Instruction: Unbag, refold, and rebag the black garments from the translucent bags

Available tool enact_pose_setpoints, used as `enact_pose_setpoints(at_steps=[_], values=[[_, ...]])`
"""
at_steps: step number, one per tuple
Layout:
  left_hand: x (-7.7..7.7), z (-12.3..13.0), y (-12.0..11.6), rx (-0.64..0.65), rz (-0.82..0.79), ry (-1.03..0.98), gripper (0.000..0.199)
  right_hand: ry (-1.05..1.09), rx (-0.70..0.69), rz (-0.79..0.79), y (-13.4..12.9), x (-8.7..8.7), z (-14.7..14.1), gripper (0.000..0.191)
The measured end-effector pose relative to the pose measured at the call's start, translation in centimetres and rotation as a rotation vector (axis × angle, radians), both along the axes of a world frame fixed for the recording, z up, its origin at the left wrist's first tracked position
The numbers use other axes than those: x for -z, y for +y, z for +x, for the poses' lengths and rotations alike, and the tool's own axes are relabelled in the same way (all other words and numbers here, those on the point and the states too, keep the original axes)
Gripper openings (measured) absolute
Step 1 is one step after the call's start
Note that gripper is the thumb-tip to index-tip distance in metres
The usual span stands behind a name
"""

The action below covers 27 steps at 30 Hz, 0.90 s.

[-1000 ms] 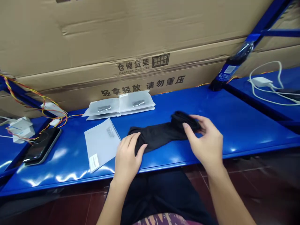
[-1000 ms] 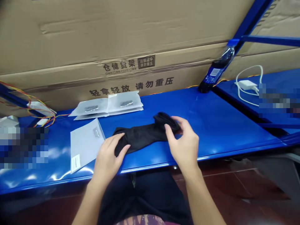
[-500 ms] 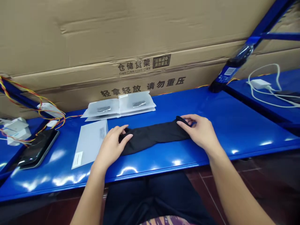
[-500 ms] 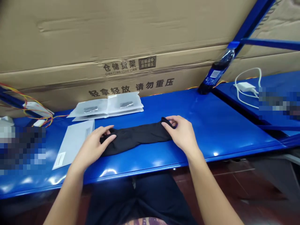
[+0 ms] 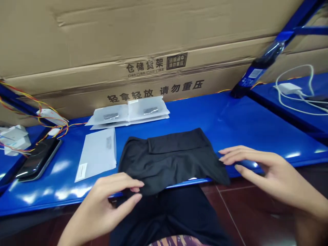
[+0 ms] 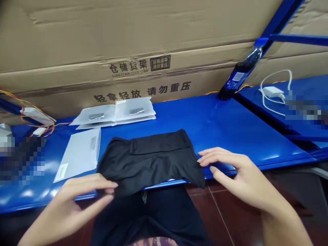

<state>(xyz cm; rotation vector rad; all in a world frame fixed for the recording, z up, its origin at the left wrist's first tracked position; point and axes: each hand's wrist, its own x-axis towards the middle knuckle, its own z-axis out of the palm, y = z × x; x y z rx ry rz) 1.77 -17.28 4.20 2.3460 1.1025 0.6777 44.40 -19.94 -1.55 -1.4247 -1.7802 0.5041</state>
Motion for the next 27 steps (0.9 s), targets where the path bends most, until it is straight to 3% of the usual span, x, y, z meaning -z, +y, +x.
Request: enact_pose_setpoints(at_steps=[3,6,10,13,16,20,23,27], values=[[0.9,2.0,3.4,-0.09,0.237,-0.021,0.011,-0.075,0.031,0.113,2.9,-0.1,-1.4,0.019],[2.4,3.9,7.1,0.078,0.341,0.174,0.02,-0.21,-0.083,0.173,5.7,0.2,-2.7,0.029],[2.9,4.4,8.8,0.183,0.373,0.27,0.024,-0.288,-0.16,0.182,6.6,0.3,-3.2,0.023],[1.4,4.3,10.2,0.149,0.272,0.18,0.027,-0.243,-0.131,0.169,7.9,-0.7,-3.1,0.025],[0.4,4.6,14.0,0.026,0.095,0.077,0.031,-0.196,-0.06,0.1,12.3,-1.8,-3.2,0.03],[2.0,5.2,18.9,-0.069,-0.105,0.055,0.039,-0.134,-0.095,-0.131,18.1,-1.7,-3.3,0.046],[3.5,4.9,19.6,-0.085,-0.142,0.032,0.041,-0.104,-0.142,-0.198,18.9,-0.9,-3.2,0.054],[3.8,4.4,18.8,-0.01,-0.203,0.046,0.039,-0.098,-0.196,-0.225,17.8,-0.2,-2.8,0.051]])
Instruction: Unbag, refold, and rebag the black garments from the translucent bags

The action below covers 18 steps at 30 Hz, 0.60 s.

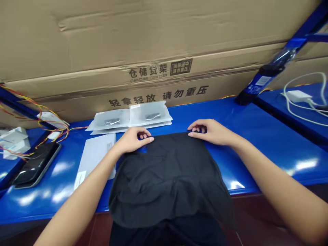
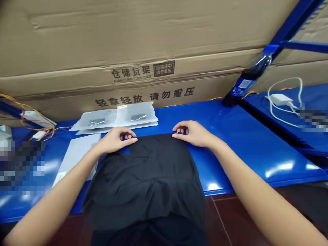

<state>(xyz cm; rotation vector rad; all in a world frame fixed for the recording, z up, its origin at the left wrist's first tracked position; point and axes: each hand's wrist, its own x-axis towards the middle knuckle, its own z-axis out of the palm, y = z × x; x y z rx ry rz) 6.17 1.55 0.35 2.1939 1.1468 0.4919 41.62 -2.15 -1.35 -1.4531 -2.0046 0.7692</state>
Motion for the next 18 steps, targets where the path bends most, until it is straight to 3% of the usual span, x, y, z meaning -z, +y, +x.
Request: enact_pose_setpoints(at_steps=[7,12,18], values=[[0.3,-0.3,0.6,-0.077,0.04,-0.064,0.036,0.049,0.073,0.067,0.6,0.4,0.0,0.052],[0.5,-0.6,1.2,-0.112,-0.043,-0.174,0.05,0.039,0.019,-0.003,0.5,0.2,0.3,0.063],[0.6,-0.6,1.4,-0.119,-0.062,-0.159,0.052,0.062,0.102,-0.006,0.9,0.3,0.6,0.067]])
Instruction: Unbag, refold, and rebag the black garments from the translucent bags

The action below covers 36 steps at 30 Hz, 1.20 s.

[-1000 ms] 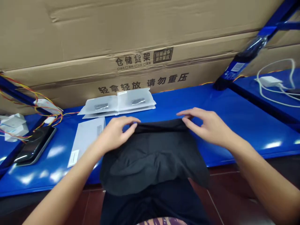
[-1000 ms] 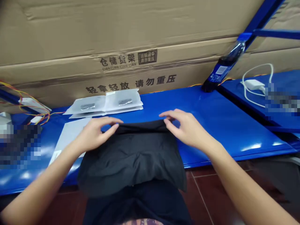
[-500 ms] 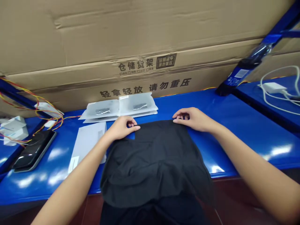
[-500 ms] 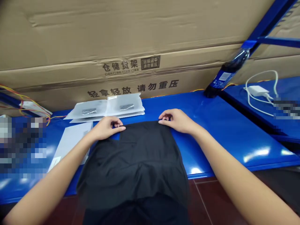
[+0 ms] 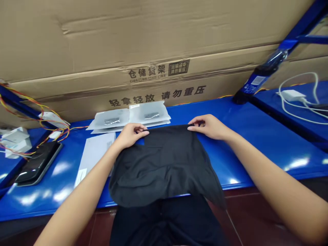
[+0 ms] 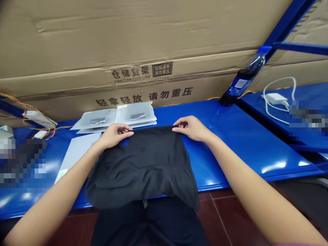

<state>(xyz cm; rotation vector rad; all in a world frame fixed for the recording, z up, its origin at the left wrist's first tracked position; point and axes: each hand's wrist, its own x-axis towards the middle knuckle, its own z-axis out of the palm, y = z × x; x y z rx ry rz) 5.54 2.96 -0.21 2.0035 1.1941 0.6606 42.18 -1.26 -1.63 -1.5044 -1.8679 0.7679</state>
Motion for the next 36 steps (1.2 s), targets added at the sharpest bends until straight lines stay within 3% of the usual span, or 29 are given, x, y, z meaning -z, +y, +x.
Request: enact_pose_setpoints(at_steps=[10,15,18,21,24,26,31,34,36], values=[[0.1,0.1,0.0,-0.009,0.015,0.006,0.053,0.125,0.035,-0.001,0.0,0.3,-0.3,0.066],[-2.3,-0.1,-0.9,-0.022,0.068,0.004,0.051,0.163,0.078,0.088,-1.1,-1.4,-0.8,0.059],[-4.7,-0.5,-3.5,-0.004,0.221,0.032,0.038,0.183,0.066,0.116,-3.6,-2.9,-0.4,0.051],[-5.5,-1.0,-7.9,0.127,0.35,0.088,0.025,0.131,-0.04,0.142,-7.3,-3.3,0.2,0.04],[-4.4,-1.7,-12.6,0.284,0.418,0.213,0.022,-0.023,-0.139,0.131,-11.3,-2.2,0.5,0.03],[-3.3,-2.2,-15.4,0.266,0.524,0.292,0.025,-0.1,-0.144,0.156,-13.9,-1.2,0.3,0.032],[-1.3,-4.1,-20.8,0.209,0.786,0.369,0.049,-0.197,-0.144,0.302,-19.5,1.7,-0.4,0.072],[-0.3,-5.4,-22.6,0.199,0.931,0.386,0.038,-0.173,-0.144,0.397,-21.4,3.4,-0.3,0.055],[0.1,-6.1,-23.2,0.168,0.971,0.337,0.042,-0.101,-0.117,0.428,-21.8,3.9,-0.2,0.049]])
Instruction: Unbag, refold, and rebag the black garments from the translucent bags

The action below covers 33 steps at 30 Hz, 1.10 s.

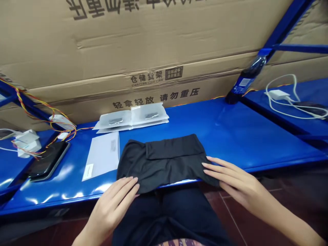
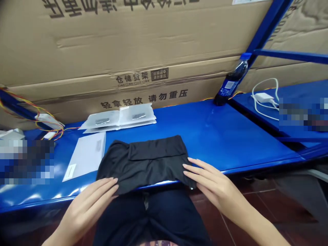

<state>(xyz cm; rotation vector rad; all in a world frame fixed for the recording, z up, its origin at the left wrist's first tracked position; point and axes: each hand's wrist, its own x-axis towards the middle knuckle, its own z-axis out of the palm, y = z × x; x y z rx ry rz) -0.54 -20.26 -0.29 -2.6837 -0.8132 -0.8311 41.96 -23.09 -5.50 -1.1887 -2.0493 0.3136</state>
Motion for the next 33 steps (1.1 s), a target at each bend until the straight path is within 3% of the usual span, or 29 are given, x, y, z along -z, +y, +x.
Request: enact_pose_setpoints(at_steps=[3,6,7,9,12,14,16,20,23,26,30,33], values=[[-0.3,-0.3,0.1,-0.043,-0.085,-0.156,0.036,0.12,0.068,-0.067,0.4,-0.9,-0.1,0.034],[-1.5,0.3,2.1,-0.221,-0.235,-0.325,0.011,0.24,0.24,-0.171,2.4,-2.5,-0.6,0.015],[-1.9,0.5,3.3,-0.294,-0.292,-0.369,0.009,0.285,0.308,-0.193,3.3,-2.8,-0.8,0.018],[-2.5,1.0,6.4,-0.412,-0.411,-0.412,0.023,0.362,0.411,-0.233,5.6,-3.2,-1.2,0.031],[-2.5,1.4,11.4,-0.456,-0.538,-0.322,0.034,0.336,0.432,-0.325,8.8,-3.0,-1.7,0.048],[-2.1,1.6,13.8,-0.455,-0.54,-0.163,0.03,0.218,0.44,-0.363,10.1,-2.8,-2.0,0.054],[-1.7,2.0,14.7,-0.443,-0.442,-0.075,0.026,0.083,0.481,-0.352,10.6,-2.7,-2.5,0.057],[-1.5,3.4,12.7,-0.341,-0.19,-0.115,0.029,-0.104,0.555,-0.193,10.8,-2.2,-3.9,0.053],[-1.2,4.8,10.4,-0.185,-0.239,-0.035,0.032,-0.133,0.566,-0.122,11.4,-1.6,-4.4,0.041],[-0.6,5.3,8.6,-0.115,-0.301,0.063,0.04,0.005,0.585,-0.256,12.4,-2.0,-3.4,0.037],[-0.8,5.1,7.0,-0.124,-0.288,0.07,0.043,0.087,0.559,-0.406,13.6,-4.9,-0.6,0.041],[-1.2,5.2,6.1,-0.072,-0.284,0.05,0.038,-0.032,0.653,-0.318,13.7,-7.8,-0.7,0.034]])
